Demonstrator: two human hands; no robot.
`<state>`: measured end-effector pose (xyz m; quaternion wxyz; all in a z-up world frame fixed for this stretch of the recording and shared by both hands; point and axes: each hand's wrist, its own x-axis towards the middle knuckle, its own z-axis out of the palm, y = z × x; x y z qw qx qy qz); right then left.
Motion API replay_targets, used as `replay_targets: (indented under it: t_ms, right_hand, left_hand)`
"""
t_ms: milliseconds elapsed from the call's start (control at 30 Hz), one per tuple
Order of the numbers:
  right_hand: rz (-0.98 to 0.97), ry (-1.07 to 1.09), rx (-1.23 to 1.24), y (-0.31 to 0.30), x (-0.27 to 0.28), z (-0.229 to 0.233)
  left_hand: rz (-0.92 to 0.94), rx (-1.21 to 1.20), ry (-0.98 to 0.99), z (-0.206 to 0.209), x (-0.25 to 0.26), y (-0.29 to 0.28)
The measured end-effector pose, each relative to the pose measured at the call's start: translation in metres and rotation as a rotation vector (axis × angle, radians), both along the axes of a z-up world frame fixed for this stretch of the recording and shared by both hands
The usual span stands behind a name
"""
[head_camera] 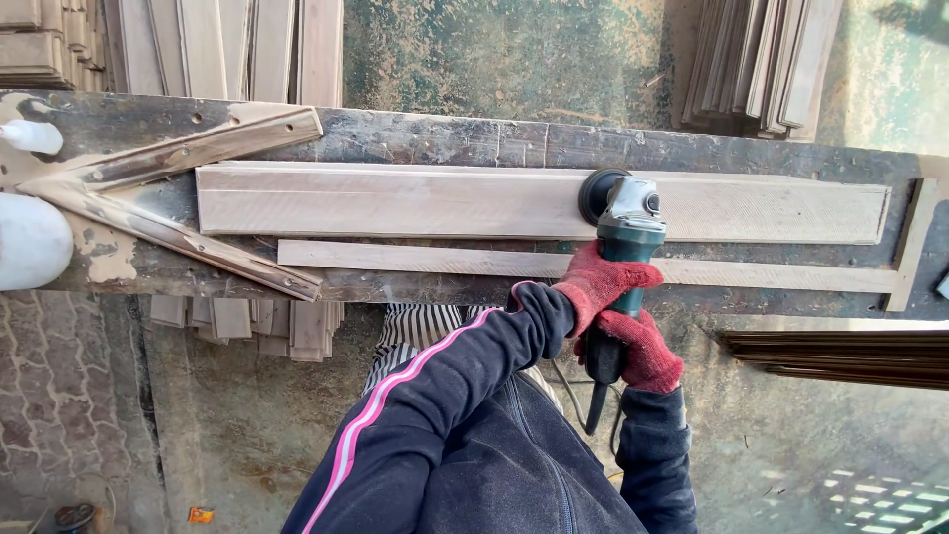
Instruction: Sanding a long wooden plank using an electric angle grinder.
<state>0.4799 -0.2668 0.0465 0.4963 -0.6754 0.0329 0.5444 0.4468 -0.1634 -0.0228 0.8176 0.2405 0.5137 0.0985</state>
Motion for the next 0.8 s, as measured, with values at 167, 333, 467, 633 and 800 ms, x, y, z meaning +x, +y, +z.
replay_targets:
  t_ms: [167, 333, 467, 633, 800]
  right_hand:
    - [0.067, 0.031, 0.021, 0.008, -0.015, -0.007]
    - [0.200, 0.087, 0.062, 0.014, -0.033, -0.043]
    - [0.215, 0.133, 0.125, 0.013, -0.028, -0.042]
    - [0.109, 0.076, 0.066, -0.004, -0.013, -0.026]
    - [-0.011, 0.031, 0.022, -0.005, -0.016, -0.002]
  left_hand:
    - [0.072, -0.005, 0.050, -0.003, -0.031, 0.005]
    - [0.131, 0.016, 0.145, -0.002, -0.077, 0.013]
    - [0.186, -0.032, 0.145, -0.016, -0.075, 0.013]
    - [0.155, -0.022, 0.036, -0.002, -0.033, 0.007]
    - [-0.080, 0.030, 0.023, 0.015, -0.020, 0.005]
